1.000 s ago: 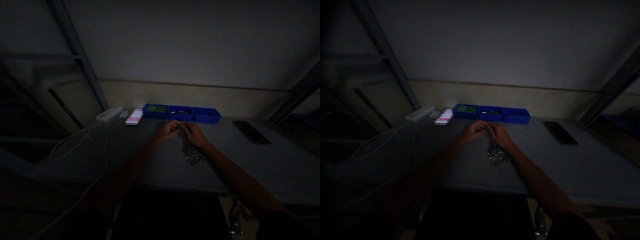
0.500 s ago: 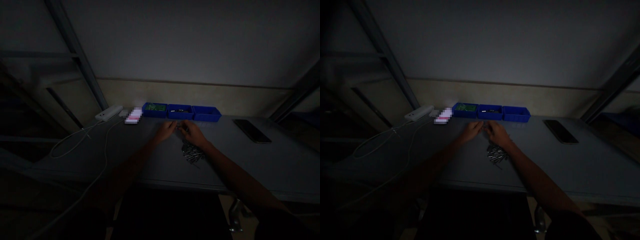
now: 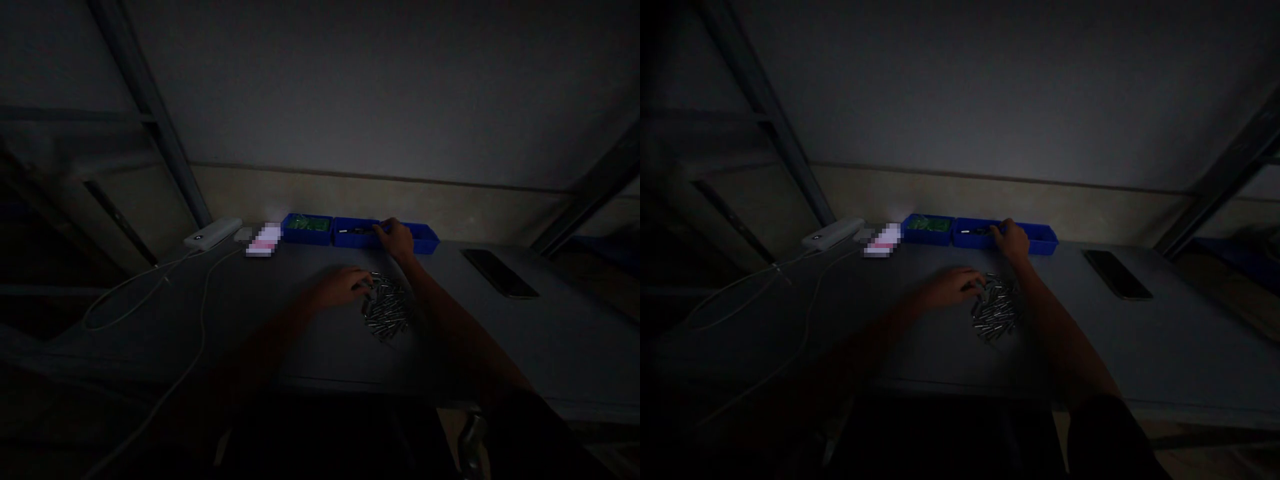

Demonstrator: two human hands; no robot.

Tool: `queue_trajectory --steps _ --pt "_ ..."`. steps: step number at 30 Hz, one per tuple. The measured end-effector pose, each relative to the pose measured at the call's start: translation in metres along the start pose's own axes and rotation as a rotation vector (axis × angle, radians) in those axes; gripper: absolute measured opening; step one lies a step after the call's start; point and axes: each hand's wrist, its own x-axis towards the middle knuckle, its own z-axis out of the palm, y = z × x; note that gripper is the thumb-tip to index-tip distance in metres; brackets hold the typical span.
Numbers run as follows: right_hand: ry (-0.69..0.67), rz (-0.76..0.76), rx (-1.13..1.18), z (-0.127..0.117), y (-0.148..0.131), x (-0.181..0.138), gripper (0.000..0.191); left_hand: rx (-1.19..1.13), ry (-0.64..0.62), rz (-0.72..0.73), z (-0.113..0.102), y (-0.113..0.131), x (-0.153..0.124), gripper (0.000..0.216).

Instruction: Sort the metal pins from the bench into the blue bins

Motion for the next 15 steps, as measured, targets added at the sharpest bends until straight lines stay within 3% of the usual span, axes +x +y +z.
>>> queue_trajectory --steps 3,9,15 --pt "-0.018 0.033 -0.034 0.001 -0.002 0.002 0.041 0.017 -0.022 0.039 -0.002 -0.004 -0.001 0.024" --pt "-0.169 -0.236 0.06 -0.014 0.009 -0.04 0.028 0.053 -0.103 0.03 -0.008 0.0 0.0 0.013" --pt "-0.22 -0.306 0.185 -0.02 0.0 -0.065 0.022 -0.094 0.085 -0.074 -0.004 -0.016 0.004 0.008"
